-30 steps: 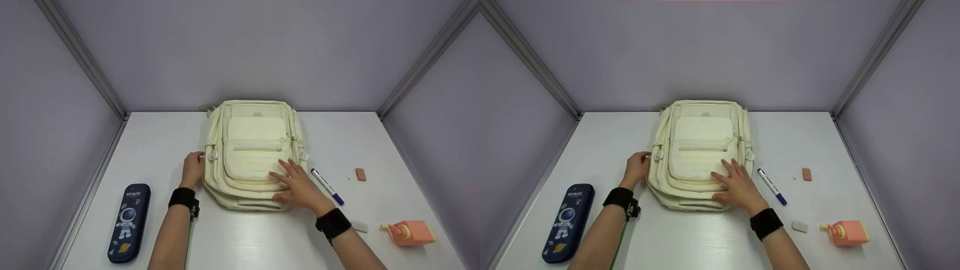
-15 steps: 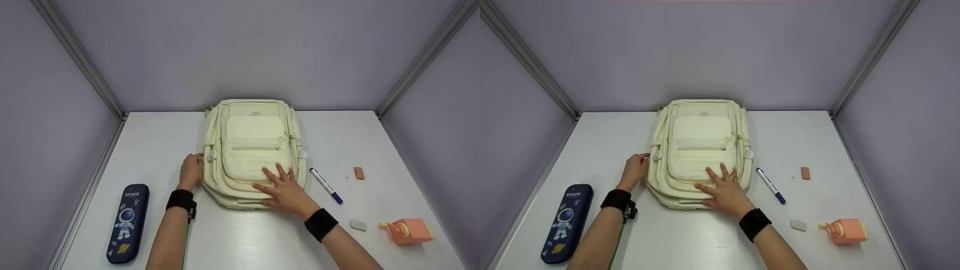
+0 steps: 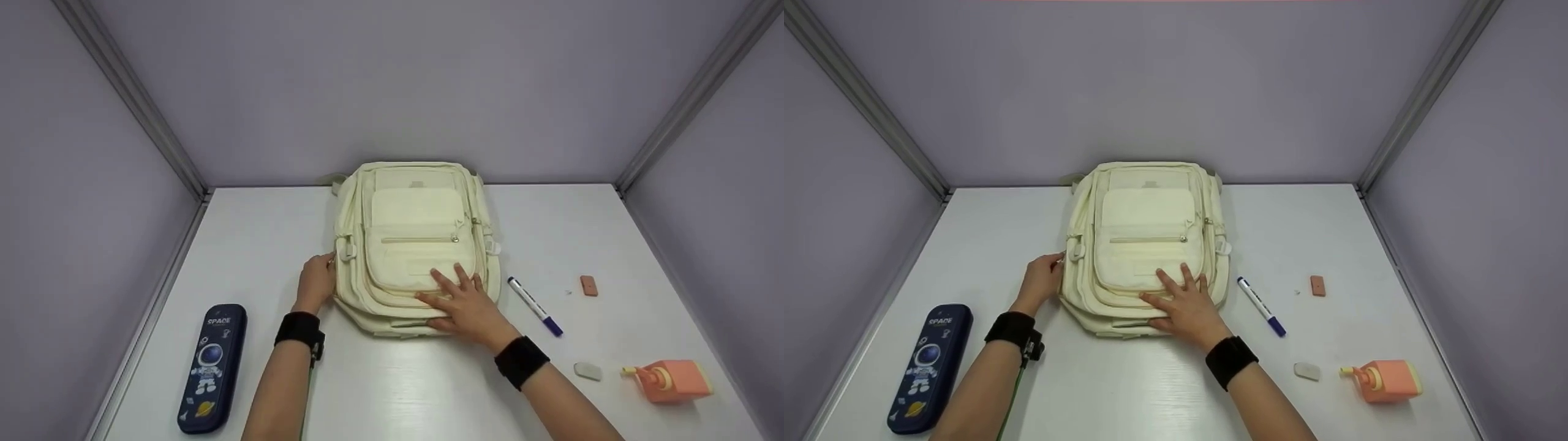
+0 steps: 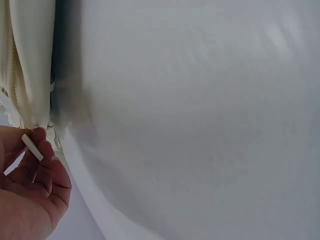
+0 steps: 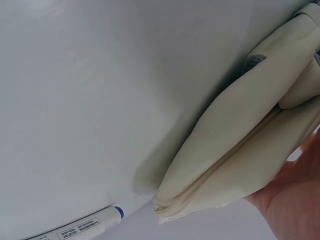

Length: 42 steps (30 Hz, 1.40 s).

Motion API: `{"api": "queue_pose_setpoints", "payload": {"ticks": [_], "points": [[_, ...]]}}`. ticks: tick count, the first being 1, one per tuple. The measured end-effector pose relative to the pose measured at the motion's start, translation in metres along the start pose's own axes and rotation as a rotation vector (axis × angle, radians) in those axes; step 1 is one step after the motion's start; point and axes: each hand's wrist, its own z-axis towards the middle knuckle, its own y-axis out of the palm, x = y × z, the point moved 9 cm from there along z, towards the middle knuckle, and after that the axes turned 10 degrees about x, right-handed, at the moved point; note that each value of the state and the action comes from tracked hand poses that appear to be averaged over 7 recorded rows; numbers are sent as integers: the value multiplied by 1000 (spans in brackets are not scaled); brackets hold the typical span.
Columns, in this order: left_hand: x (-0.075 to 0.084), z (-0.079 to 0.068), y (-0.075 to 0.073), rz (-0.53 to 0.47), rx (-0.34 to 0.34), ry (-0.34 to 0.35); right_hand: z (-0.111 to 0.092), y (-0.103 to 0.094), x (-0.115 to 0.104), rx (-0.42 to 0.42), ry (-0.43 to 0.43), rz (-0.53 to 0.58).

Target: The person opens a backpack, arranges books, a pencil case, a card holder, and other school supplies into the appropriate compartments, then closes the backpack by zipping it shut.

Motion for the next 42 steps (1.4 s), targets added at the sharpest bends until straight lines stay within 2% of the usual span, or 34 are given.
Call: {"api": "queue_pose_setpoints", "payload": {"ticks": [7, 17, 22, 26, 29, 32, 42], "points": [[3, -18, -6, 77, -41, 18, -1, -1, 2, 7, 24, -18], [16, -57, -16, 233, -134, 17, 0, 3, 4, -26, 63, 8], [21, -77, -21, 297, -104, 59, 0, 3, 4, -29, 76, 8], [25, -91, -18, 325, -100, 73, -2, 2, 3, -29, 85, 30], [31, -99, -15, 328, -78, 59, -3, 1, 2, -23, 89, 45], [38, -107, -16, 305, -24, 51, -2, 1, 0, -10, 84, 48], [55, -131, -12, 140, 57, 65, -1, 2, -3, 0, 77, 23]]}}
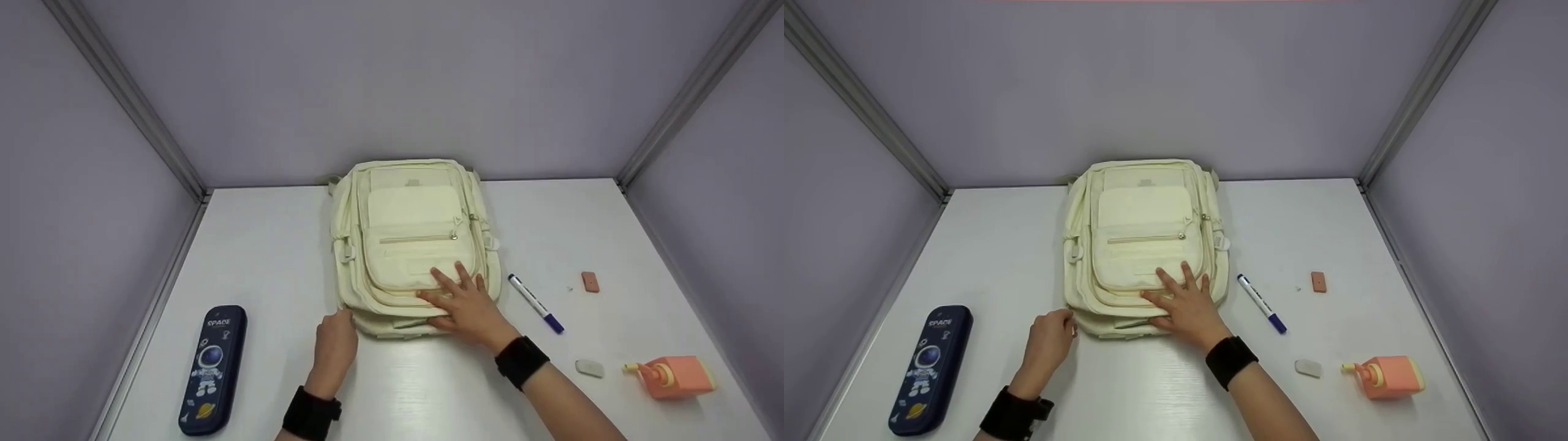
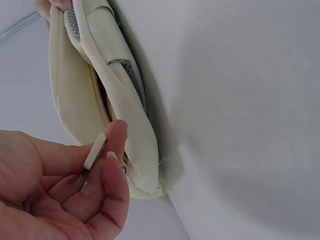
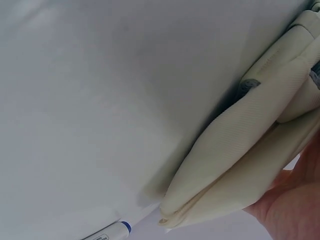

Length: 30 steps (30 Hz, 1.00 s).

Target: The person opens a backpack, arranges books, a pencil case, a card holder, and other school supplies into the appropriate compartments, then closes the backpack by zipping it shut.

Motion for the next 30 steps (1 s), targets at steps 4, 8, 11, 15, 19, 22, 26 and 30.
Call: {"api": "queue_pose_setpoints", "payload": {"ticks": [4, 8, 11, 15, 19, 22, 26, 30], "points": [[9, -5, 1, -41, 49, 76, 0, -1, -1, 20, -20, -28], [19, -11, 4, -19, 93, 168, 0, -1, -3, 43, -42, -51], [32, -17, 8, -11, 113, 253, 0, -2, -3, 65, -44, -54], [53, -29, 18, 12, 107, 383, -1, -3, -4, 89, -38, -28], [62, -35, 23, 34, 121, 437, -3, -1, -3, 98, -38, -16], [65, -34, 22, 29, 126, 455, -4, 0, -1, 100, -28, -25], [61, -30, 19, 0, 127, 431, -3, -4, -3, 57, 6, -8], [52, -24, 9, -78, 169, 338, 0, -20, -16, 58, 28, 77]]}}
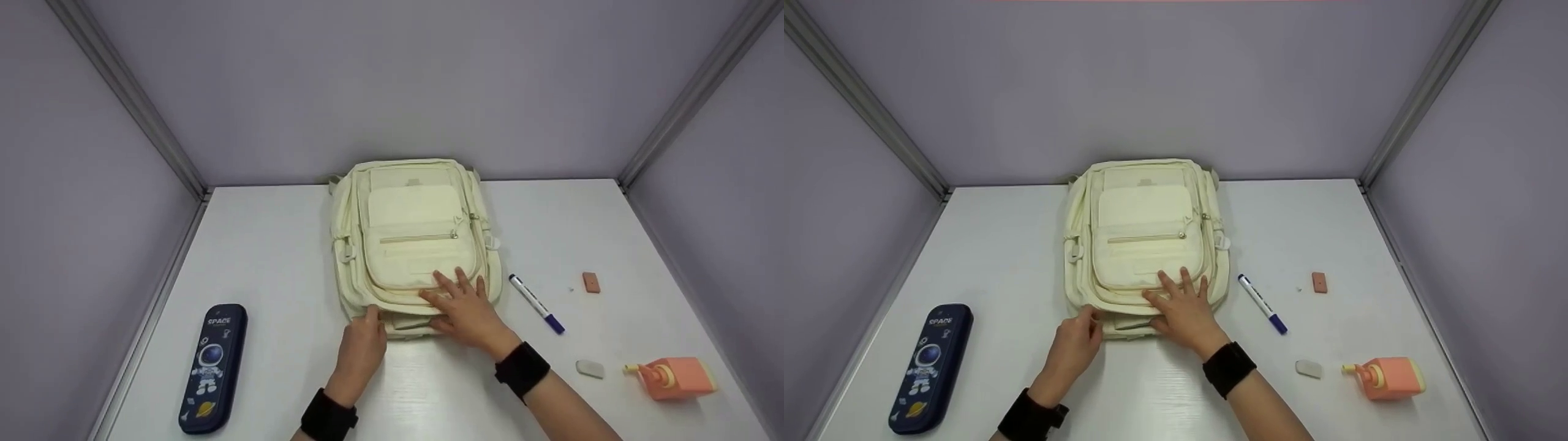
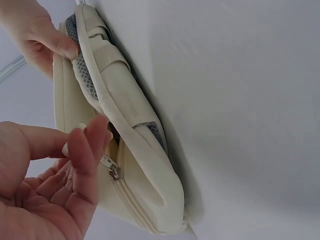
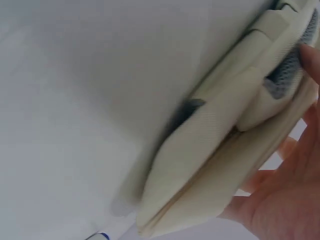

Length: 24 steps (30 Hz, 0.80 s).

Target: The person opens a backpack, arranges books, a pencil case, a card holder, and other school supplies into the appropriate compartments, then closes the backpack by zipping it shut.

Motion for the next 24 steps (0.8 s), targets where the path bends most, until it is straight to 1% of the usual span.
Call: {"api": "queue_pose_setpoints", "payload": {"ticks": [1, 3, 6, 7, 8, 9, 11, 15, 18, 19, 21, 24], "points": [[-1, 1, -3, -10, 19, -16, 2, -5, -7, 29, -12, 31], [-3, 2, -7, -23, 53, -37, 6, -17, -23, 124, -58, 97], [-2, 1, -10, -20, 86, -41, 11, -30, -51, 274, -172, 181], [-2, 1, -10, -19, 89, -49, 11, -30, -60, 301, -207, 196], [-2, 1, -11, -23, 95, -56, 12, -29, -68, 311, -232, 204], [-2, 0, -10, -29, 100, -63, 13, -25, -74, 305, -251, 209], [-3, -1, -11, -43, 115, -76, 14, -14, -83, 253, -269, 223], [-5, -1, -14, -44, 159, -83, 18, 12, -91, 112, -242, 265], [-6, -2, -16, -30, 179, -84, 22, 24, -95, 58, -222, 334], [-6, -2, -17, -34, 176, -85, 24, 26, -97, 50, -218, 360], [-7, -1, -17, -54, 146, -88, 27, 30, -98, 45, -202, 409], [-14, 3, -16, -136, 65, -140, 30, 32, -99, 61, -179, 461]]}}
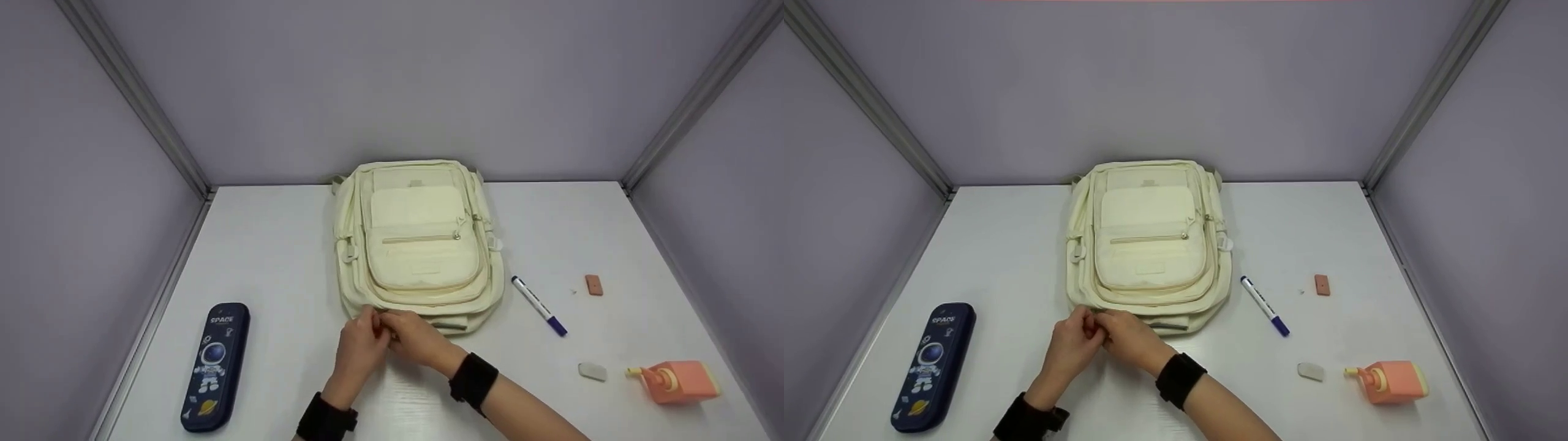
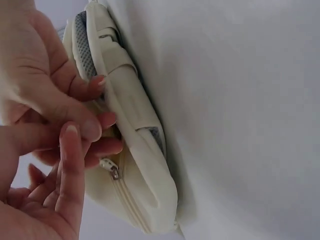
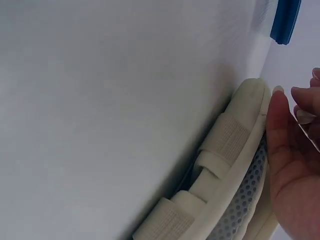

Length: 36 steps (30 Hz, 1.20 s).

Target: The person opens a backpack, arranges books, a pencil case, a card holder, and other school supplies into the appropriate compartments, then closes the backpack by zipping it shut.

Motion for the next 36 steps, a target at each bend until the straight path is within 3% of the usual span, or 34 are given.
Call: {"api": "queue_pose_setpoints", "payload": {"ticks": [2, 7, 12, 16, 20, 26, 36], "points": [[-6, 4, -1, -61, -44, -64, 0, -1, 1, 14, 20, 18], [-38, 22, -8, -128, -45, -261, 2, -3, 1, 55, 69, 6], [-76, 29, 11, -149, -140, -505, 3, -6, -2, 113, 50, -89], [-84, 34, 23, -263, -140, -635, 2, -10, -6, 173, -2, -193], [-83, 39, 25, -289, -101, -646, 0, -14, -5, 190, 13, -210], [-80, 40, 25, -279, -80, -637, -7, -27, 4, 195, 94, -147], [-74, 47, 17, -234, -28, -567, -13, -47, 8, 229, 129, -89]]}}
